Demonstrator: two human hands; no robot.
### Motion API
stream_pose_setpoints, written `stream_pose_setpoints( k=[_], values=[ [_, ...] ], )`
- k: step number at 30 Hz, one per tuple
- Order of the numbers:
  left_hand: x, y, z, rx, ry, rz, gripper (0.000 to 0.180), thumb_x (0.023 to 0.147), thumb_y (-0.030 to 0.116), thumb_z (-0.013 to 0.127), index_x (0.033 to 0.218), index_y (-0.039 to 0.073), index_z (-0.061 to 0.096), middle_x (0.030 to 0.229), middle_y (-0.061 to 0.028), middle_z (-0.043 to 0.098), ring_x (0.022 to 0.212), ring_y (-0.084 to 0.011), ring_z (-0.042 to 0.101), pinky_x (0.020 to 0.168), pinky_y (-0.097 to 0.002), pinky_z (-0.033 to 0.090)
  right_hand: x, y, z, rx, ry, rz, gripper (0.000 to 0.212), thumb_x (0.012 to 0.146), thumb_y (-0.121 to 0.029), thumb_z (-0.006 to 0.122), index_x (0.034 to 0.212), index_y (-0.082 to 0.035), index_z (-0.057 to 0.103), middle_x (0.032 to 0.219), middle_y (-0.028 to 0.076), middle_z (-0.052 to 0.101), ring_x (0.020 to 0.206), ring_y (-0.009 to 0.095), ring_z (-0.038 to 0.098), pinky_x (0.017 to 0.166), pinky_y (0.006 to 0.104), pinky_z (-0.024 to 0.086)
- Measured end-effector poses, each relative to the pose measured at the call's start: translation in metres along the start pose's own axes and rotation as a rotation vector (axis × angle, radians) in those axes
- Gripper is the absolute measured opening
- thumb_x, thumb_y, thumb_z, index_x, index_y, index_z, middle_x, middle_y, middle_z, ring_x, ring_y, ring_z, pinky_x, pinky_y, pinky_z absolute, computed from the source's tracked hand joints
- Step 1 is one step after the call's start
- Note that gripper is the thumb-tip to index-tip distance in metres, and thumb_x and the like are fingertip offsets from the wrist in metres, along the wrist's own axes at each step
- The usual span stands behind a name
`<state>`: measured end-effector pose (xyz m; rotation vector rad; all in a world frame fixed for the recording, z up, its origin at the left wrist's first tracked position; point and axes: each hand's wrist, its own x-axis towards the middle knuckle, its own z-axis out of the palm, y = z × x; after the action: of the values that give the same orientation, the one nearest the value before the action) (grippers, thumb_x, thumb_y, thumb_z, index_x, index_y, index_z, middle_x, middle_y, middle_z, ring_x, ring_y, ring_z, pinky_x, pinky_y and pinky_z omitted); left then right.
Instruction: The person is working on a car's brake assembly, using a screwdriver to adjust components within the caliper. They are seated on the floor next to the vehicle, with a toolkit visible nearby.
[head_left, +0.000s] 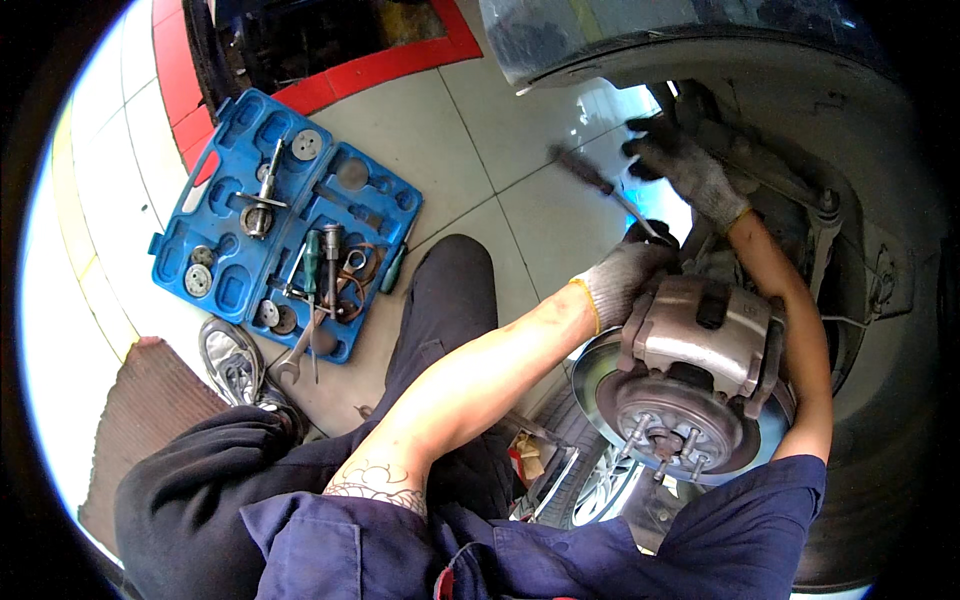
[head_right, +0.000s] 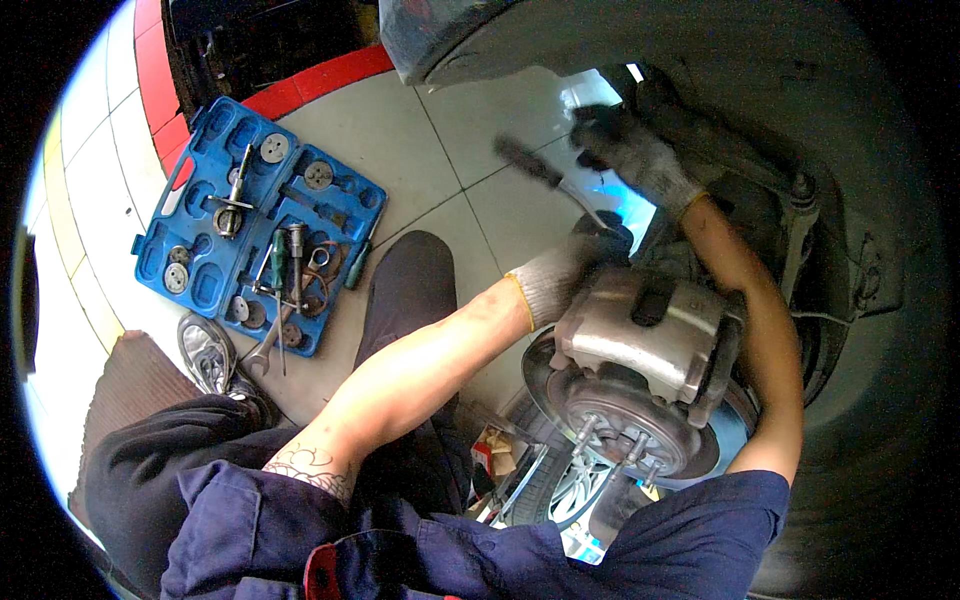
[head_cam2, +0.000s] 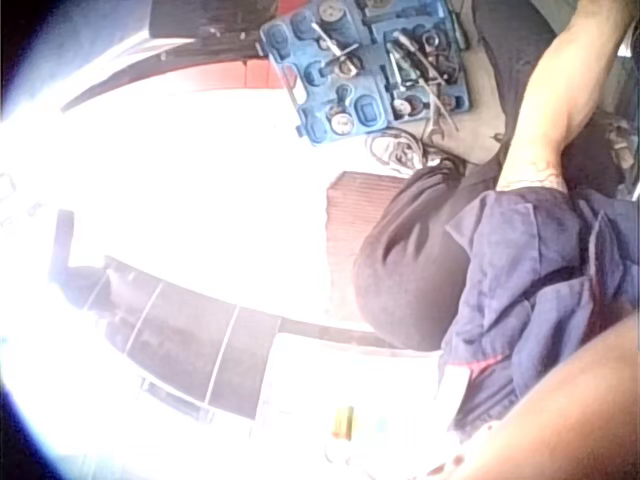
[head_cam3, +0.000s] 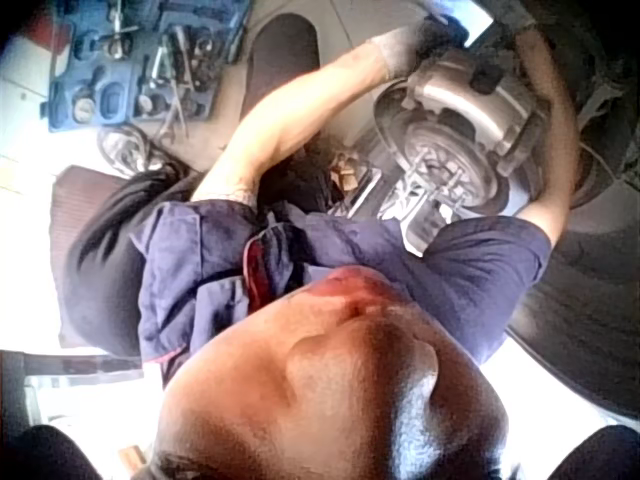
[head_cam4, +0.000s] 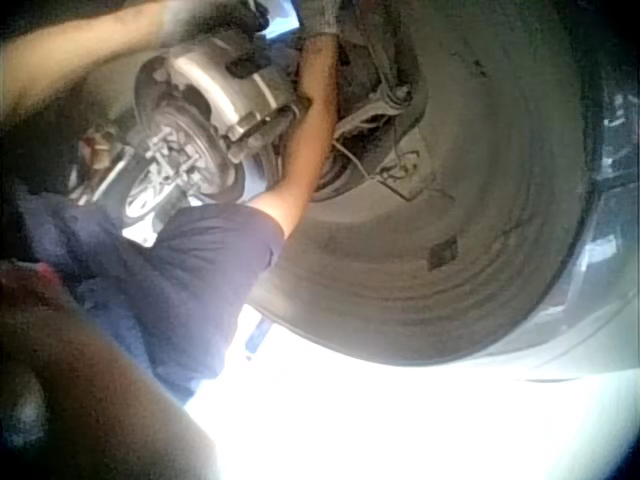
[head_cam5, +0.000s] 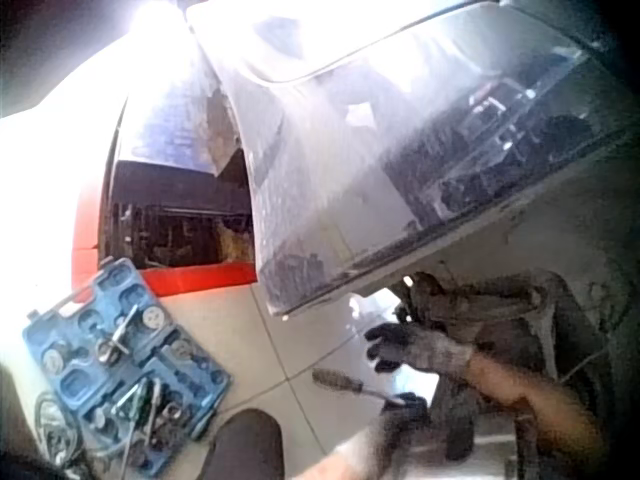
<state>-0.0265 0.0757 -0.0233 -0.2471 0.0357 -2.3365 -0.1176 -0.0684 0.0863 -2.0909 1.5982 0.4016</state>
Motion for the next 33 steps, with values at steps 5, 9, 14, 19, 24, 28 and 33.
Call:
stream_pose_setpoints(
  k=[5,9,14,19,24,28,33],
  values=[
    [0.003,-0.001,0.0,0.162,0.125,0.065,0.008,0.089,0.006,0.053,0.097,0.004,0.053,0.092,-0.0102,0.058,0.075,-0.0147,0.057,0.064,-0.0314,0.05,0.011,-0.006,-0.001,0.074,0.326,0.054,0.037,0.095,-0.033,0.054,0.118,-0.005,0.053,0.106,0.009,0.065,0.099,0.021,0.064,0.084,0.0329,0.054],
    [0.001,-0.006,-0.022,0.17,-0.035,0.113,0.009,0.092,0.009,0.055,0.1,0.005,0.055,0.095,-0.0054,0.058,0.088,-0.0148,0.057,0.08,-0.03,0.048,0.006,-0.038,0.011,0.267,0.225,0.259,0.038,0.098,-0.037,0.048,0.116,-0.005,0.055,0.107,0.011,0.066,0.087,0.021,0.068,0.079,0.0344,0.055],
    [-0.003,0.006,0.007,0.238,0.104,0.055,0.028,0.087,0.006,0.057,0.115,0.005,0.05,0.1,-0.0091,0.057,0.09,-0.0162,0.056,0.078,-0.032,0.049,0.002,-0.017,0.003,0.257,0.241,0.163,0.043,0.098,-0.041,0.048,0.123,-0.007,0.052,0.109,0.011,0.065,0.085,0.023,0.068,0.075,0.0343,0.056],
    [0.0,0.005,-0.003,0.094,0.013,0.069,0.024,0.086,0.004,0.056,0.109,0.005,0.048,0.098,-0.0102,0.058,0.085,-0.0146,0.058,0.074,-0.0298,0.052,0.002,-0.019,0.007,0.361,0.212,0.212,0.044,0.098,-0.043,0.048,0.127,-0.01,0.051,0.106,0.008,0.066,0.079,0.018,0.067,0.068,0.0294,0.056],
    [-0.008,0.001,-0.01,-0.231,-0.025,-0.061,0.015,0.09,0.009,0.058,0.103,0.006,0.054,0.097,-0.0058,0.058,0.088,-0.0149,0.059,0.08,-0.0299,0.051,0.005,-0.034,0.014,0.387,0.161,0.205,0.045,0.099,-0.045,0.044,0.126,-0.01,0.051,0.104,0.01,0.066,0.076,0.016,0.066,0.065,0.0286,0.055],
    [0.004,0.007,0.021,0.247,0.066,0.076,0.013,0.087,0.002,0.054,0.1,0.001,0.052,0.092,-0.0092,0.057,0.081,-0.0126,0.057,0.072,-0.0282,0.052,0.011,0.046,-0.01,-0.028,0.236,0.091,0.05,0.099,-0.048,0.039,0.127,-0.007,0.049,0.107,0.015,0.065,0.08,0.023,0.068,0.069,0.0343,0.057],
    [0.007,0.0,-0.023,0.206,-0.066,0.102,0.018,0.088,0.011,0.059,0.105,0.005,0.055,0.104,-0.0059,0.053,0.092,-0.0153,0.055,0.084,-0.0303,0.048,0.006,-0.033,0.009,0.397,0.19,0.142,0.057,0.099,-0.053,0.033,0.129,-0.005,0.045,0.107,0.017,0.065,0.082,0.026,0.069,0.069,0.0363,0.058]
  ],
)
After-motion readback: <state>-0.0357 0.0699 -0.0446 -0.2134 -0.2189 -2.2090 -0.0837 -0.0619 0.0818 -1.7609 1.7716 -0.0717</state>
